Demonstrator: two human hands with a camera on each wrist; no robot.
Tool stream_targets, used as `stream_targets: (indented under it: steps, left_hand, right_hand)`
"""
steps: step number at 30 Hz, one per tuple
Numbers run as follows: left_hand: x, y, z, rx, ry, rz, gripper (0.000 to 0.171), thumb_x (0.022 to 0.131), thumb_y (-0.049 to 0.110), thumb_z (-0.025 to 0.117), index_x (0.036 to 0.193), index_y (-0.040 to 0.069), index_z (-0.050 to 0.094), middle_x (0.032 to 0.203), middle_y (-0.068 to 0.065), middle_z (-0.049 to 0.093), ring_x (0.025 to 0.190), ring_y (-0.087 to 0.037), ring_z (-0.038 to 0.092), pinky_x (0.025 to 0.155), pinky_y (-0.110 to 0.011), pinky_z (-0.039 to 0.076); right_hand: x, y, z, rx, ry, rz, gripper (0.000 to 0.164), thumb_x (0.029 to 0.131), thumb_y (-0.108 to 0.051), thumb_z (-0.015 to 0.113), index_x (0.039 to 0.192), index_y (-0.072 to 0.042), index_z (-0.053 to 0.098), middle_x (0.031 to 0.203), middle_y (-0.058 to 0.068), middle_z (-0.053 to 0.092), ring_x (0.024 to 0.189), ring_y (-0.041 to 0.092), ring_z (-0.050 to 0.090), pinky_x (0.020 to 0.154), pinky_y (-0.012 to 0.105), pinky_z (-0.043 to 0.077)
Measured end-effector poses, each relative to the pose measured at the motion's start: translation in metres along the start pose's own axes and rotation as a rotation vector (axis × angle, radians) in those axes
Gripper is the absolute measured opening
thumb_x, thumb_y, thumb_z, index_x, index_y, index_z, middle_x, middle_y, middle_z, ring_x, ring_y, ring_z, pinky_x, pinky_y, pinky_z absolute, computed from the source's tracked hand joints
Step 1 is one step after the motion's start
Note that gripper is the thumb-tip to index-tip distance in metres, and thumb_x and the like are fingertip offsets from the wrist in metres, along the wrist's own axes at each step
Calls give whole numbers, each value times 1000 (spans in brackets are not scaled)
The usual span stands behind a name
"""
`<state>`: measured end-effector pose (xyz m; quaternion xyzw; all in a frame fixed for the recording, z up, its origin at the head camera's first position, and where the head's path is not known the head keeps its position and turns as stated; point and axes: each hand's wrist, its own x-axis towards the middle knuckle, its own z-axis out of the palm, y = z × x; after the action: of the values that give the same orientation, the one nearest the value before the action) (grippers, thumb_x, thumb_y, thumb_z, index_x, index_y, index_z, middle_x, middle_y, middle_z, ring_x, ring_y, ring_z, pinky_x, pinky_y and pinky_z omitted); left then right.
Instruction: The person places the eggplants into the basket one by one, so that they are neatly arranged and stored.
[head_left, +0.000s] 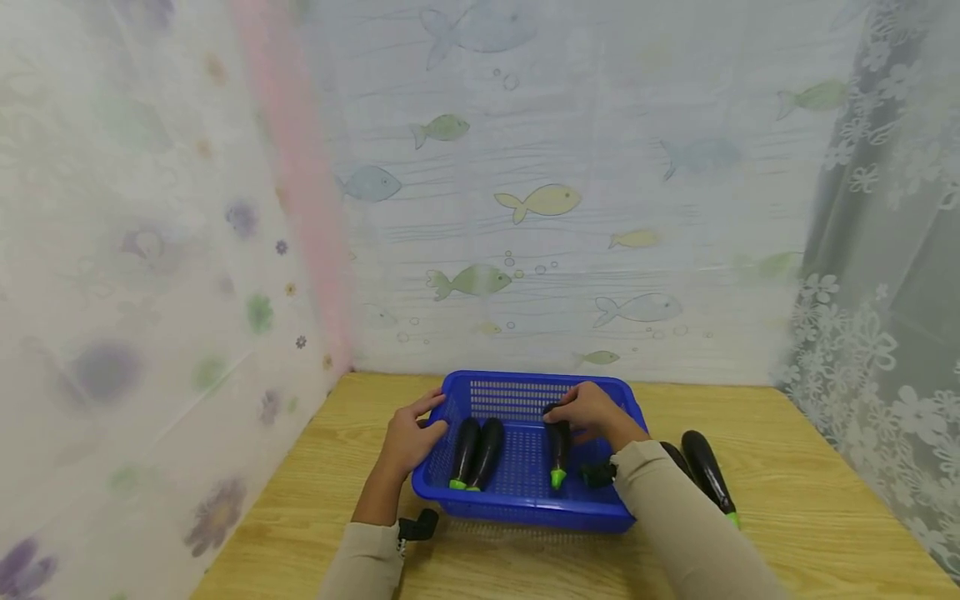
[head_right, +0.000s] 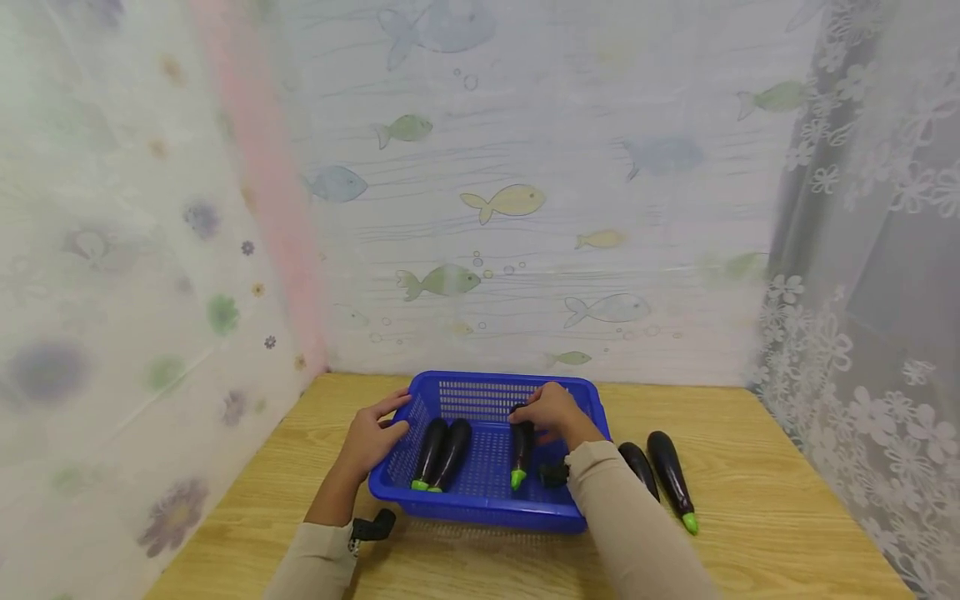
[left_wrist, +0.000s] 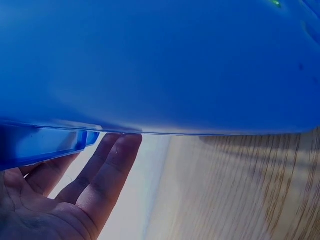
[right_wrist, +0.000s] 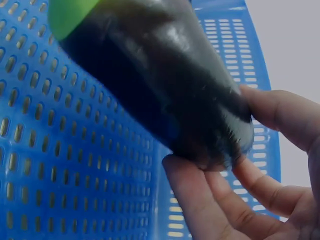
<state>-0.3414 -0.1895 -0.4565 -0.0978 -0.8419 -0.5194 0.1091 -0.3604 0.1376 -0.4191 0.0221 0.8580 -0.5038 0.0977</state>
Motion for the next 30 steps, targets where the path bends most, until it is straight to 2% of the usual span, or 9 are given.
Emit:
stream_targets:
  steps: [4, 10, 23, 30]
  left_hand:
    - [1, 1, -2, 18, 5, -4, 53, 88, 16, 67, 141, 9, 65, 153, 0, 57, 121, -40, 68, 91, -52, 61]
    - [1, 0, -3, 26, 12, -6, 53, 89, 16, 67, 141, 10, 65, 153, -1, 57, 121, -40, 68, 92, -53, 60]
    - [1, 0, -1, 31, 3, 5, 53, 90, 14, 66, 142, 9, 64, 154, -2, 56, 128, -38, 64, 99, -53, 56]
    - [1, -1, 0, 34, 3, 11, 53, 90, 14, 66, 142, 8, 64, 155, -4, 55, 132, -37, 62, 101, -54, 55]
  right_hand:
    - [5, 0, 5, -6, 6, 11, 53, 82, -18, 85, 123, 5, 61, 126, 27, 64, 109, 46, 70, 70, 45, 65]
    - [13, 0, 16, 5, 7, 29, 53, 80, -19, 87, 121, 4, 62, 120, 24, 65, 101, 40, 71, 66, 43, 65]
    - [16, -9, 38, 38, -20, 46, 49, 79, -13, 88, 115, 6, 61, 115, 25, 67, 98, 40, 72, 65, 44, 65]
    - [16, -13, 49, 40, -53, 63, 58, 79, -13, 89, 124, 9, 60, 120, 27, 67, 99, 42, 73, 65, 43, 65]
